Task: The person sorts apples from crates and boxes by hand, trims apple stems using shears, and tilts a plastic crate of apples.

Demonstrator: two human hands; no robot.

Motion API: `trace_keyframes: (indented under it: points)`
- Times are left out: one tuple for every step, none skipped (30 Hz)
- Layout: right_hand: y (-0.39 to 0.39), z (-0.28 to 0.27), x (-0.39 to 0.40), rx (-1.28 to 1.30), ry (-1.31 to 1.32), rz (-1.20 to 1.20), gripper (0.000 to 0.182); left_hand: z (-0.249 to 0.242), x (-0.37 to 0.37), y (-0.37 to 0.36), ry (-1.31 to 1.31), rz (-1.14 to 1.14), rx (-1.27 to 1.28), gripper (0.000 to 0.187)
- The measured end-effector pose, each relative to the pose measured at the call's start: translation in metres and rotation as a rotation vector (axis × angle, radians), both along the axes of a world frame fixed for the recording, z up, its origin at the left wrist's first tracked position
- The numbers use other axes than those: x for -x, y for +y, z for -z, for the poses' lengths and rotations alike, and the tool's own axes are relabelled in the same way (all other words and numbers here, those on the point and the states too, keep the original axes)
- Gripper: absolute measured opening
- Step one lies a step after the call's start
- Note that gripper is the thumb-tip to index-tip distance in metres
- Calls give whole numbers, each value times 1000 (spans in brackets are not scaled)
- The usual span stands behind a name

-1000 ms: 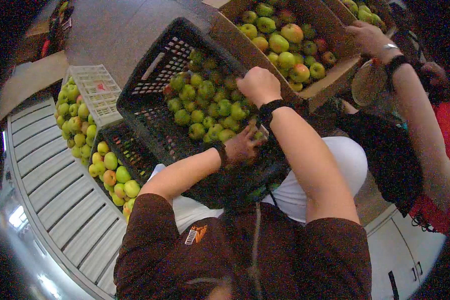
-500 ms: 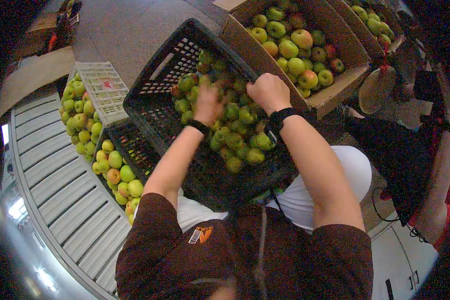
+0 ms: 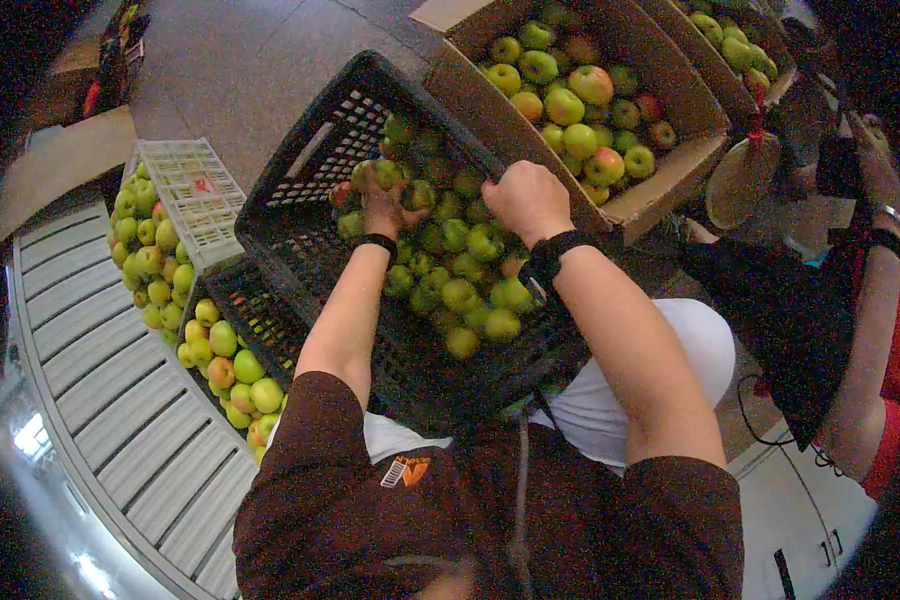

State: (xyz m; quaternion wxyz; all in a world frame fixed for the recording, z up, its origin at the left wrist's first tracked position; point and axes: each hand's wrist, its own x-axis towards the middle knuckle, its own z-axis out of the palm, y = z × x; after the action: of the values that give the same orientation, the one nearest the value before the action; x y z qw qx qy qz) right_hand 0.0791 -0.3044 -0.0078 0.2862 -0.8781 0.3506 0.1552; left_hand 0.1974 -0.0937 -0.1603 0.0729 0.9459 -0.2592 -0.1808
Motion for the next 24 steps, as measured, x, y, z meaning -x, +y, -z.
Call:
trace_keyframes:
  points:
    - [0,0,0,-4,9,2,37,-14,5,-6,-28,9,-78,68]
    - [0,0,0,0,4,-2,37,-16,6,-7,7,-11,-93,67]
    - [0,0,1,5,-1,-4,37,-18,8,-8,40,-31,-107,66]
    - [1,0,1,9,-4,-4,37,-18,10,-9,76,-48,-123,65]
    - [0,0,2,-5,-5,-5,37,-14,13,-11,37,-61,-123,65]
    - [0,-2,1,-19,-6,-5,37,-12,16,-13,-3,-72,-122,65]
    - [0,-3,1,-31,-8,-7,37,-10,19,-15,-42,-86,-119,65]
    - [0,-3,1,-22,-4,0,37,-8,19,-16,-29,-102,-100,66]
    - [0,-2,1,-13,-2,5,37,-14,18,-18,-17,-120,-81,67]
    - [0,-2,1,-6,0,8,37,-17,17,-19,-5,-140,-63,67]
    - [0,-1,1,3,-7,4,36,-15,16,-18,0,-140,-54,67]
    - [0,-1,1,11,-14,-1,36,-10,13,-16,5,-140,-46,67]
    - [0,-1,2,16,-21,-5,36,-5,10,-12,10,-140,-42,66]
    - [1,-2,2,4,-10,-4,36,-1,7,-7,-16,-92,-25,66]
    - [1,-6,1,-6,-1,-2,35,3,1,-2,-45,-43,-6,66]
    - [1,-9,0,-14,6,2,35,11,-7,3,-74,8,16,67]
    - [0,-8,0,-17,1,-1,35,29,-14,10,203,-153,383,68]
    - [0,-5,1,-18,-4,-4,34,58,-20,19,485,-313,749,68]
    - [-1,-3,1,-20,-8,-6,34,63,-22,21,505,-318,807,69]
    - [-2,-2,2,-11,-15,2,33,67,-23,23,526,-322,866,70]
    - [-1,-1,2,-3,-20,9,33,61,-22,25,282,-176,615,70]
    - [0,-1,3,2,-27,13,33,54,-19,27,206,-129,530,70]
    - [0,-1,2,1,-28,12,33,47,-17,28,128,-84,444,70]
    - [0,-2,3,-1,-28,10,33,44,-13,29,215,-135,528,70]
